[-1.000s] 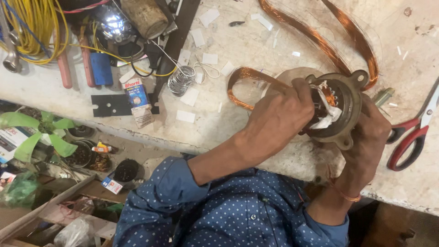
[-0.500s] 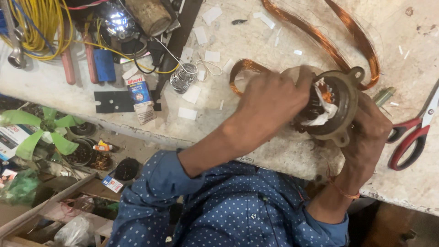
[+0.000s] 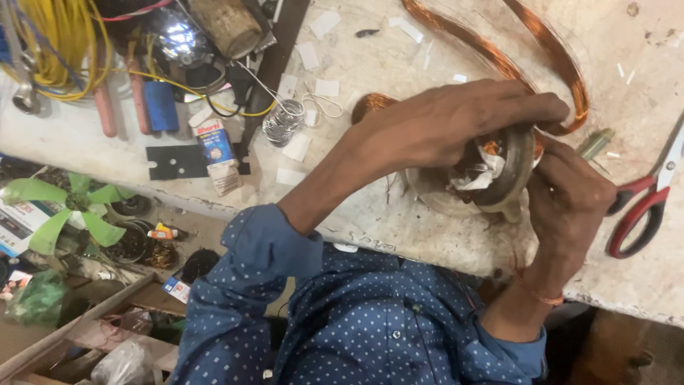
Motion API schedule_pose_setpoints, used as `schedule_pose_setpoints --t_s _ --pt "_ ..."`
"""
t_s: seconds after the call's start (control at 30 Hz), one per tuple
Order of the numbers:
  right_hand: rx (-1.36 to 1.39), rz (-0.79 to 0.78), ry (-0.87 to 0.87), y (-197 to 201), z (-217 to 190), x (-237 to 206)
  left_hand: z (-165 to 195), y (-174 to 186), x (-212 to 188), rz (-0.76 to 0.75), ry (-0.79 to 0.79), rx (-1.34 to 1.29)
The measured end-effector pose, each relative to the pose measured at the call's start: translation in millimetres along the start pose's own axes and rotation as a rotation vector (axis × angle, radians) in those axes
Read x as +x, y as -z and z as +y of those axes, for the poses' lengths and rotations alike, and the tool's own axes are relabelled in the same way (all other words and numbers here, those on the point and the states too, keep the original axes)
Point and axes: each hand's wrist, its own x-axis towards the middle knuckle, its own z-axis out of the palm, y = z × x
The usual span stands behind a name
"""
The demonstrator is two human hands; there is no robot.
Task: The person winds a flat copper wire around a motor stator core, inserting white insulating material between layers. They use shears to trim the wire and a tool to press the windings into place.
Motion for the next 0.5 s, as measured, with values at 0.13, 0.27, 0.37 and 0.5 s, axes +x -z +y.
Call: schedule_pose_setpoints --t_s 0.13,0.27,0.37,0.5 --pt "0.017 -0.028 -0.019 5.2 4.7 -0.5 -0.8 -0.9 1.9 0.012 -0.004 -0.019" --pt "0.096 -0.016 -0.043 11.4 0.8 -0.1 -2.8 -0.4 2.9 -0.006 -0.024 -0.074" --pt "0.153 -0.020 -0.057 11.4 -1.3 -0.6 -5.5 -0.3 0.1 0.052 -0.133 -0.166" --pt "0.169 -0.037 -0.077 5.6 -0.7 -0.9 -12.0 2.1 -13.6 0.103 -0.296 -0.379"
